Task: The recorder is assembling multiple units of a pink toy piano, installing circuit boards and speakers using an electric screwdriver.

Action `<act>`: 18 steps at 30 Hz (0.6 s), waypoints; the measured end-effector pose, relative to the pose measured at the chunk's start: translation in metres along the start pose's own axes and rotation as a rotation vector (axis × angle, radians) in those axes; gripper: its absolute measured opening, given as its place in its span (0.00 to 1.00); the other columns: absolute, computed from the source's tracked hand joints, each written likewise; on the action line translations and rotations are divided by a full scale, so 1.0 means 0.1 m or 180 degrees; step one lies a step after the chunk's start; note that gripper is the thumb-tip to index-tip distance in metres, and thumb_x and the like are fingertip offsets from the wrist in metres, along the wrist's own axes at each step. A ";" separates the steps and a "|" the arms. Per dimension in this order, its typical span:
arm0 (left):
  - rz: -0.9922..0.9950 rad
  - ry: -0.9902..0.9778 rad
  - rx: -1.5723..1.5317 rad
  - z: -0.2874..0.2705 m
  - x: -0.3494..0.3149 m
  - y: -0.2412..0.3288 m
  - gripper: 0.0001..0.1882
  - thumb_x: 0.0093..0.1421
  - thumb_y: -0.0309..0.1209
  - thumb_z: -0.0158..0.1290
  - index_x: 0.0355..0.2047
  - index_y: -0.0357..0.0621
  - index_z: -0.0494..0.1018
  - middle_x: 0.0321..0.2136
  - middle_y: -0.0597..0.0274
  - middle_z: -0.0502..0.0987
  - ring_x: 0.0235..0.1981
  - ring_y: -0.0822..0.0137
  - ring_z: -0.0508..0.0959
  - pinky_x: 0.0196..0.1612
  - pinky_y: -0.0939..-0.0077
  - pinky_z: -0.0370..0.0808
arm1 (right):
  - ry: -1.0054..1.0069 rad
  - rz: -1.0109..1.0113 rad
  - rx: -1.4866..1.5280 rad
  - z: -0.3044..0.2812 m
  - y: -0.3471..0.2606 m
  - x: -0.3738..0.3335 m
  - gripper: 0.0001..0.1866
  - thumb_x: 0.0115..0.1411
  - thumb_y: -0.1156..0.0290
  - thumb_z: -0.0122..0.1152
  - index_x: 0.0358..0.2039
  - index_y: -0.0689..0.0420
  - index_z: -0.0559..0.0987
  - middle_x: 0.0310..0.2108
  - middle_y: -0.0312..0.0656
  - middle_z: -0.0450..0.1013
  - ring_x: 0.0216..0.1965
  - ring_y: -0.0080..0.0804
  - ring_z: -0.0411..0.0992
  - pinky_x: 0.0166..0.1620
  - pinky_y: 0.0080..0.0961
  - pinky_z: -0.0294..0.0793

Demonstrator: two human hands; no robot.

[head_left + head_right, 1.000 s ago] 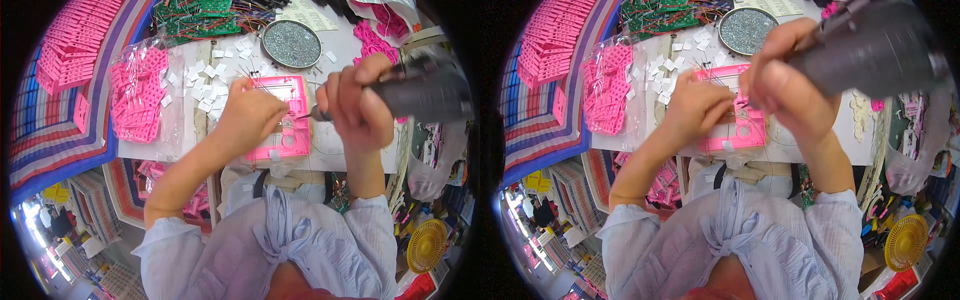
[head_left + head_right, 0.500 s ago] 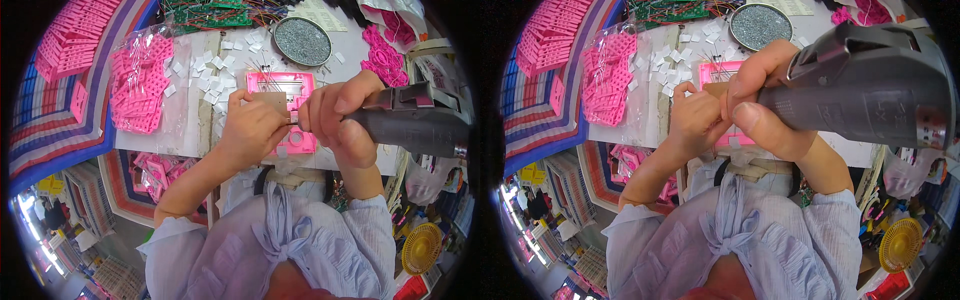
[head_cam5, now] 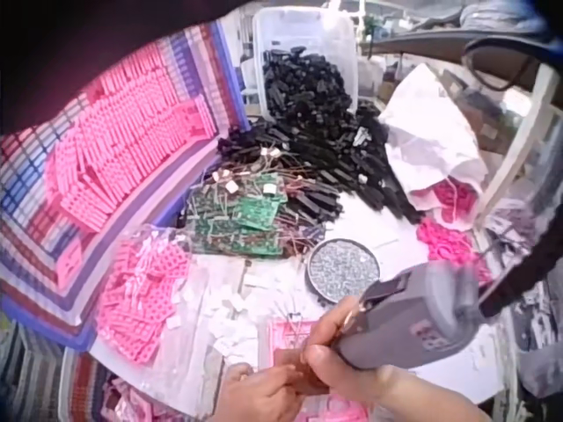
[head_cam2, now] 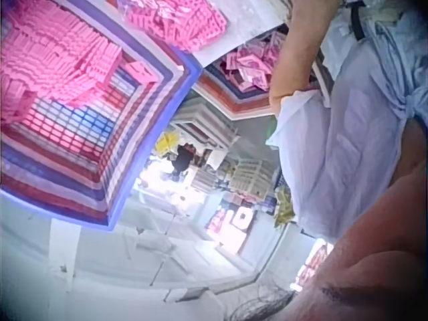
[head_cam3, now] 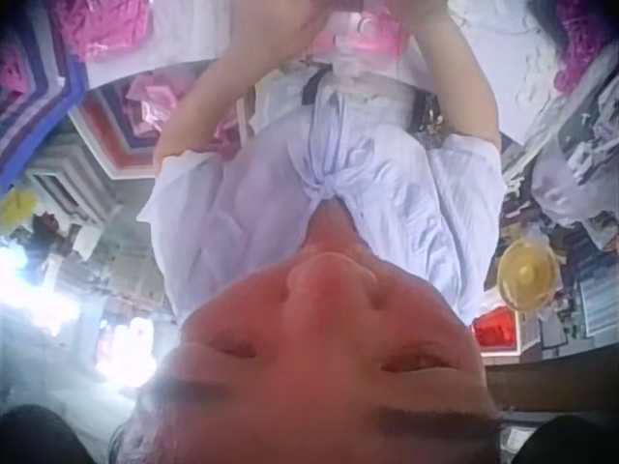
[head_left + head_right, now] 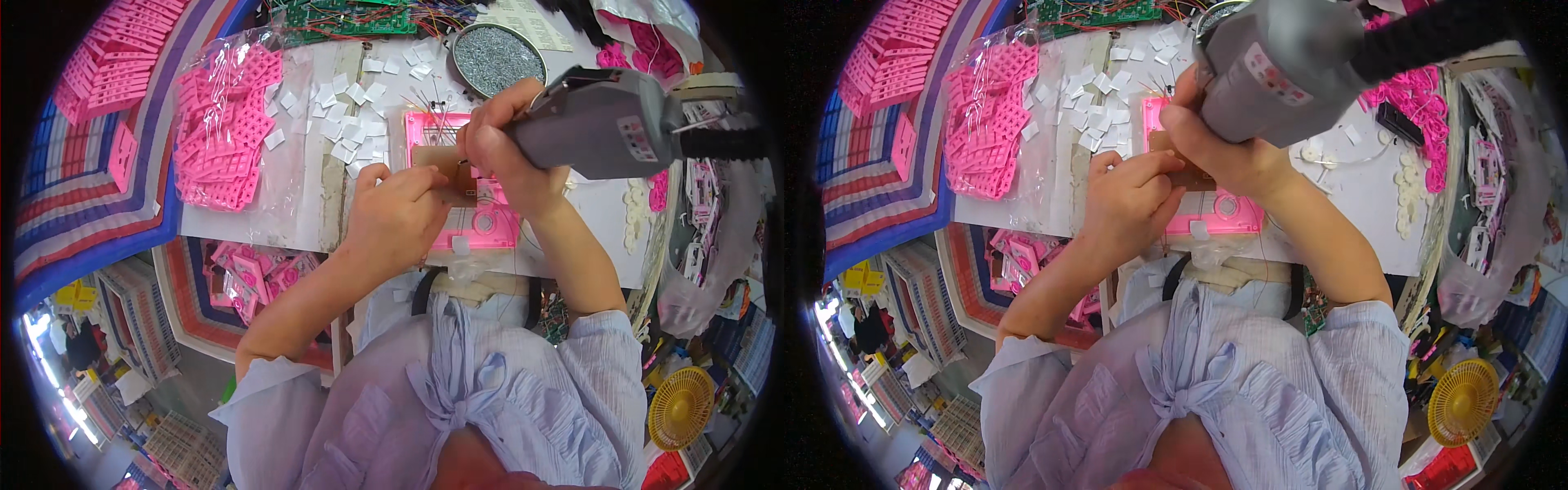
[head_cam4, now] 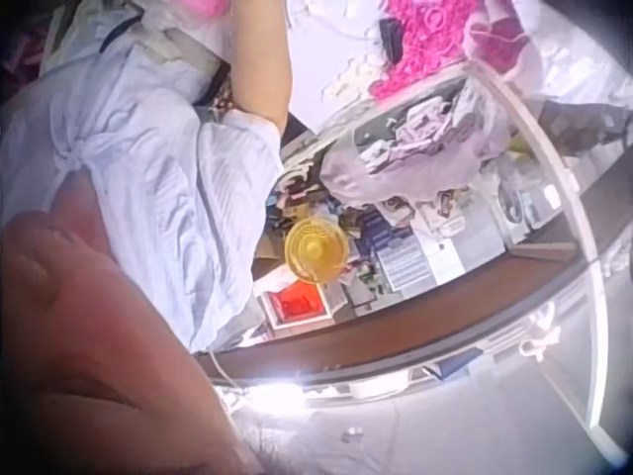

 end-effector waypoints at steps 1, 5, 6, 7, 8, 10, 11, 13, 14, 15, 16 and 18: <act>-0.0029 -0.0003 -0.0025 0.00 -0.01 0.00 0.09 0.51 0.30 0.65 0.26 0.48 0.74 0.42 0.69 0.81 0.41 0.71 0.80 0.45 0.64 0.61 | 0.0030 0.0051 0.0040 0.05 -0.01 -0.02 0.09 0.60 0.82 0.57 0.36 0.58 0.66 0.22 0.39 0.68 0.20 0.23 0.63 0.28 0.28 0.69; -0.0213 -0.0142 -0.0061 -0.03 -0.01 0.02 0.08 0.51 0.29 0.64 0.27 0.49 0.74 0.43 0.70 0.81 0.42 0.71 0.80 0.44 0.64 0.61 | 0.0126 -0.0212 -0.0527 0.09 0.06 -0.07 0.10 0.57 0.87 0.55 0.34 0.58 0.66 0.24 0.40 0.68 0.20 0.23 0.64 0.30 0.28 0.72; -0.0230 -0.0100 -0.0102 -0.02 -0.01 0.02 0.08 0.51 0.29 0.64 0.28 0.49 0.74 0.43 0.70 0.81 0.41 0.71 0.79 0.44 0.64 0.60 | -0.0023 -0.0252 -0.0734 0.09 0.05 -0.06 0.10 0.58 0.86 0.55 0.34 0.58 0.66 0.24 0.39 0.68 0.20 0.23 0.63 0.29 0.28 0.72; -0.0247 -0.0058 -0.0135 -0.02 -0.02 0.02 0.08 0.52 0.28 0.64 0.28 0.49 0.74 0.43 0.70 0.81 0.41 0.71 0.79 0.44 0.63 0.60 | -0.0172 -0.0297 -0.0936 0.08 0.02 -0.04 0.09 0.59 0.85 0.55 0.35 0.58 0.66 0.23 0.39 0.67 0.20 0.23 0.63 0.29 0.27 0.71; -0.0276 -0.0015 -0.0194 -0.02 -0.03 0.01 0.08 0.52 0.28 0.64 0.29 0.49 0.74 0.42 0.70 0.81 0.41 0.71 0.80 0.45 0.62 0.60 | -0.0235 -0.0244 -0.0857 0.05 0.00 -0.01 0.09 0.60 0.83 0.55 0.36 0.58 0.67 0.22 0.38 0.67 0.20 0.23 0.63 0.28 0.27 0.70; -0.0333 0.0073 -0.0302 0.00 -0.03 0.00 0.07 0.53 0.28 0.64 0.31 0.49 0.76 0.41 0.69 0.82 0.40 0.69 0.80 0.48 0.61 0.61 | -0.0287 -0.0037 -0.0415 -0.01 -0.04 0.06 0.08 0.62 0.79 0.57 0.38 0.58 0.67 0.20 0.37 0.66 0.19 0.22 0.63 0.27 0.26 0.68; -0.0293 0.0135 -0.0282 0.00 -0.02 -0.01 0.06 0.54 0.28 0.63 0.32 0.49 0.76 0.40 0.68 0.82 0.40 0.69 0.80 0.51 0.58 0.60 | -0.0302 -0.0077 -0.0112 -0.01 -0.10 0.08 0.09 0.63 0.74 0.58 0.40 0.57 0.66 0.19 0.36 0.65 0.18 0.22 0.62 0.26 0.25 0.67; -0.0236 0.0244 -0.0251 0.02 -0.01 -0.03 0.06 0.56 0.29 0.61 0.35 0.48 0.78 0.40 0.68 0.83 0.42 0.69 0.81 0.57 0.54 0.58 | -0.0330 -0.0169 0.0493 -0.02 -0.23 0.12 0.14 0.66 0.65 0.60 0.43 0.55 0.66 0.17 0.33 0.64 0.17 0.21 0.60 0.24 0.25 0.65; -0.0301 0.0253 -0.0396 0.00 0.00 -0.01 0.06 0.56 0.28 0.61 0.35 0.48 0.78 0.38 0.68 0.83 0.40 0.68 0.82 0.58 0.53 0.57 | -0.0429 -0.0144 0.0787 0.03 -0.38 0.14 0.15 0.67 0.63 0.61 0.44 0.55 0.66 0.16 0.33 0.63 0.17 0.22 0.60 0.24 0.25 0.65; -0.0365 0.0261 -0.0542 -0.02 0.03 0.02 0.05 0.56 0.28 0.61 0.34 0.49 0.79 0.37 0.68 0.83 0.38 0.68 0.82 0.59 0.52 0.56 | -0.0527 -0.0121 0.1081 0.07 -0.48 0.13 0.16 0.67 0.61 0.61 0.44 0.54 0.66 0.16 0.32 0.63 0.17 0.22 0.60 0.24 0.26 0.65; -0.0398 0.0285 -0.0691 -0.03 0.08 0.02 0.05 0.56 0.28 0.62 0.34 0.49 0.79 0.35 0.68 0.84 0.37 0.67 0.83 0.60 0.52 0.56 | -0.0493 -0.0134 0.1098 0.11 -0.51 0.11 0.16 0.67 0.59 0.61 0.44 0.54 0.66 0.15 0.31 0.62 0.17 0.22 0.59 0.25 0.26 0.66; -0.0346 0.0285 -0.0865 -0.01 0.11 0.01 0.05 0.56 0.29 0.62 0.33 0.49 0.80 0.33 0.69 0.84 0.35 0.68 0.82 0.61 0.51 0.56 | -0.0419 -0.0292 0.1380 0.08 -0.46 0.07 0.15 0.64 0.69 0.61 0.43 0.60 0.65 0.18 0.37 0.65 0.17 0.23 0.62 0.26 0.27 0.68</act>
Point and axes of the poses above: each hand's wrist, its own x-axis towards the middle knuckle, its own z-axis out of the palm, y = z × x, the point moved 3 cm from there along x, towards the middle knuckle
